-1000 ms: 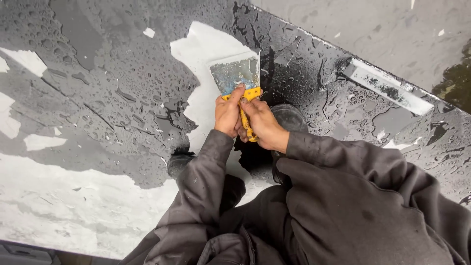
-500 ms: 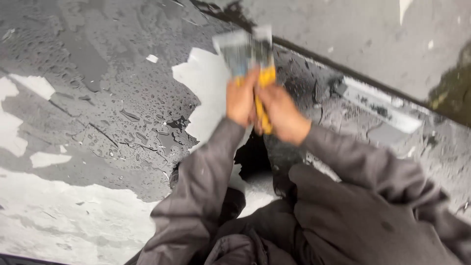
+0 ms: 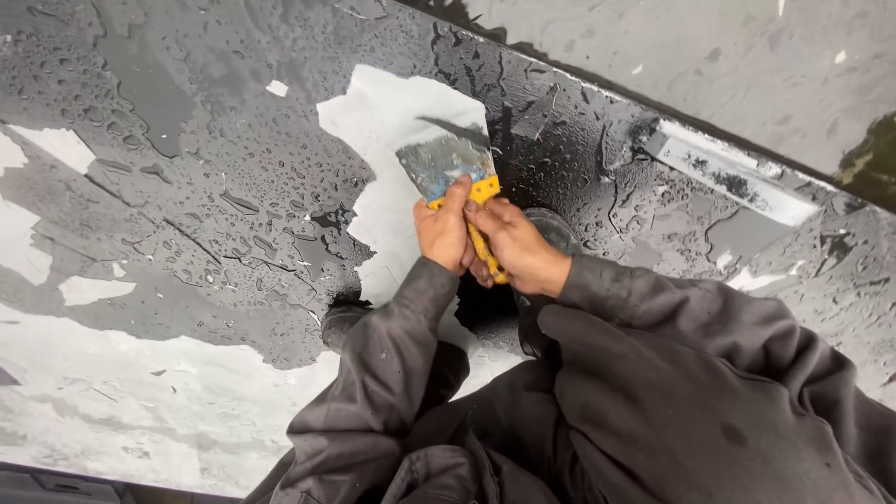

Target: Scraping off a grey coating from a flat surface using a putty knife.

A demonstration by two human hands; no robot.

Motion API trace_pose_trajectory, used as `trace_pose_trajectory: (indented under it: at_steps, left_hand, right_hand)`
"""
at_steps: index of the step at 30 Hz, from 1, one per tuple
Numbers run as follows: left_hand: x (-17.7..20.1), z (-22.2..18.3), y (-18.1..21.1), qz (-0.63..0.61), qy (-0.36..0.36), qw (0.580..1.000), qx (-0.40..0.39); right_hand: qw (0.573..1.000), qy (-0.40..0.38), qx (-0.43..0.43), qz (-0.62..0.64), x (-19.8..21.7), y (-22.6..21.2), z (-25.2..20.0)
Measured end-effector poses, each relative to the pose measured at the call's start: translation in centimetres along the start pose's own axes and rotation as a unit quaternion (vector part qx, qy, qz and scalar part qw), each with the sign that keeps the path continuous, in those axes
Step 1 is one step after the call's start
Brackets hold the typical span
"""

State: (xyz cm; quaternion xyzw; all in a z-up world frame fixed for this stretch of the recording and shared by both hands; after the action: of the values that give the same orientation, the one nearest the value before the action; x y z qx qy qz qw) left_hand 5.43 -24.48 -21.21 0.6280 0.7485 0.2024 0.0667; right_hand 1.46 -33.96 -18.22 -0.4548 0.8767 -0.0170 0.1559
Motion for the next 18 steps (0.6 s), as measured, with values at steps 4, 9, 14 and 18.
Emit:
trace_pose_trajectory:
  at_steps: [4, 9, 14, 18]
  left_hand:
    - [-2.3, 1.9, 1.8, -0.143, -0.095, 0.979, -0.109]
    - [-7.3, 2.6, 5.5, -0.036, -0.032, 0.998, -0.048]
    - [-4.4, 0.3, 3.9, -0.146, -0.097, 0.982, -0.071]
    - [-0.6, -0.8, -0.1, -0.061, -0.077, 0.994, 0.053]
  right_hand:
    - [1.000, 0.015, -0.007, -0.004, -0.6, -2.2, 0.9]
    - [0.999, 0.001, 0.053, -0.001, 1.4, -7.9, 2.9]
    - [0.998, 0.008, 0.065, -0.023, 0.9, -4.5, 0.9]
    - [0.999, -0.018, 0.020, -0.039, 0.0, 0.4, -0.1]
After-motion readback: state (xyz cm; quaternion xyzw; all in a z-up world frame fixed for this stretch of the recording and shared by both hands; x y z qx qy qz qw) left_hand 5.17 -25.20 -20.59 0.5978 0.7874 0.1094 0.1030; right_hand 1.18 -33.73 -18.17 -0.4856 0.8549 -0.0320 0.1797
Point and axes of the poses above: each hand's wrist, its own z-axis towards the middle knuckle, its own x-axis out of the back of the hand, y = z × x, the point moved 8 cm from there along z, towards the middle knuckle, and after that the axes turned 11 degrees about y, right-handed, at the moved point
